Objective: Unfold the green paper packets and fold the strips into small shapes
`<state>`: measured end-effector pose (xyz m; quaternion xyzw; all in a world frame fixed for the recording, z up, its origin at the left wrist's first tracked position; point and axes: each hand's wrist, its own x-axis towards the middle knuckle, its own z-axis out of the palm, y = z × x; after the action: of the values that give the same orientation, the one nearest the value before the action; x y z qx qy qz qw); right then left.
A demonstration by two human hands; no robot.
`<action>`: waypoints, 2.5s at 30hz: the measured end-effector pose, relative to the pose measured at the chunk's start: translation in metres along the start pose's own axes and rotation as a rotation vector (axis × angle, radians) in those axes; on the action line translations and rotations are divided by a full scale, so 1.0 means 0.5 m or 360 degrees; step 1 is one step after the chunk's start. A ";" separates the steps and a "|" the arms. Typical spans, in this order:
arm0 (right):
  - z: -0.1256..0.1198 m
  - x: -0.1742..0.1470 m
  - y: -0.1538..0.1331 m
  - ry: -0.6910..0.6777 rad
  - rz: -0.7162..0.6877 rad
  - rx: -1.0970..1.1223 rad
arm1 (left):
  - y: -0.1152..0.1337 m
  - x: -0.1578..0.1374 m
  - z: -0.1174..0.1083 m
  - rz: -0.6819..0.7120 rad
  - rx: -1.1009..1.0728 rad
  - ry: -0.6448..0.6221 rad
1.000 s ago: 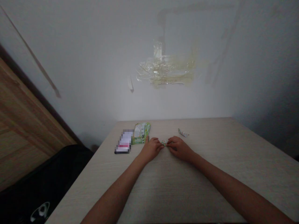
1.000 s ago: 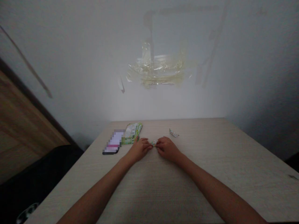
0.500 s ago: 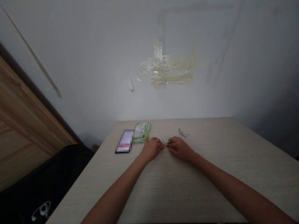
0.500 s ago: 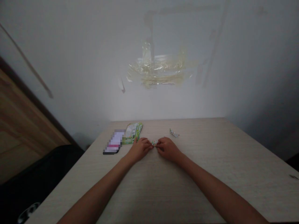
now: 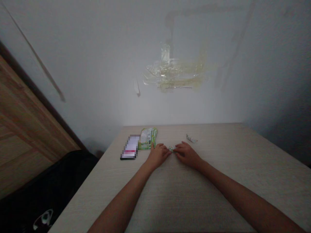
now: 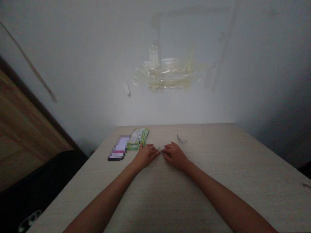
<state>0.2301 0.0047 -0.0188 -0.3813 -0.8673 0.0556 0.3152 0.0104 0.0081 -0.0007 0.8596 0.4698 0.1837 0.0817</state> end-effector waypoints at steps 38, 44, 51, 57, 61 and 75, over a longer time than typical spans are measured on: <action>0.006 0.008 -0.023 -0.0106 0.0014 -0.0264 | 0.000 -0.002 0.000 0.0002 0.0002 0.0013; 0.005 0.007 -0.024 -0.0132 0.0043 -0.0272 | -0.004 -0.001 0.002 0.0004 0.0003 0.0004; 0.003 0.015 -0.027 -0.0135 0.0121 -0.0271 | 0.003 -0.001 -0.003 -0.0013 -0.0017 -0.0006; 0.007 0.012 -0.012 -0.0111 0.0093 -0.0155 | 0.006 -0.001 -0.008 -0.0038 -0.0004 -0.0025; 0.007 0.008 -0.003 -0.0070 0.0067 -0.0025 | 0.005 -0.003 -0.007 -0.0057 -0.0042 -0.0014; -0.007 0.005 -0.018 -0.0089 0.0007 -0.0203 | 0.010 -0.002 -0.015 -0.0094 -0.0069 -0.0062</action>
<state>0.2253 -0.0003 -0.0115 -0.4009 -0.8766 0.0115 0.2659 0.0110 0.0044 0.0076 0.8468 0.4892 0.1746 0.1147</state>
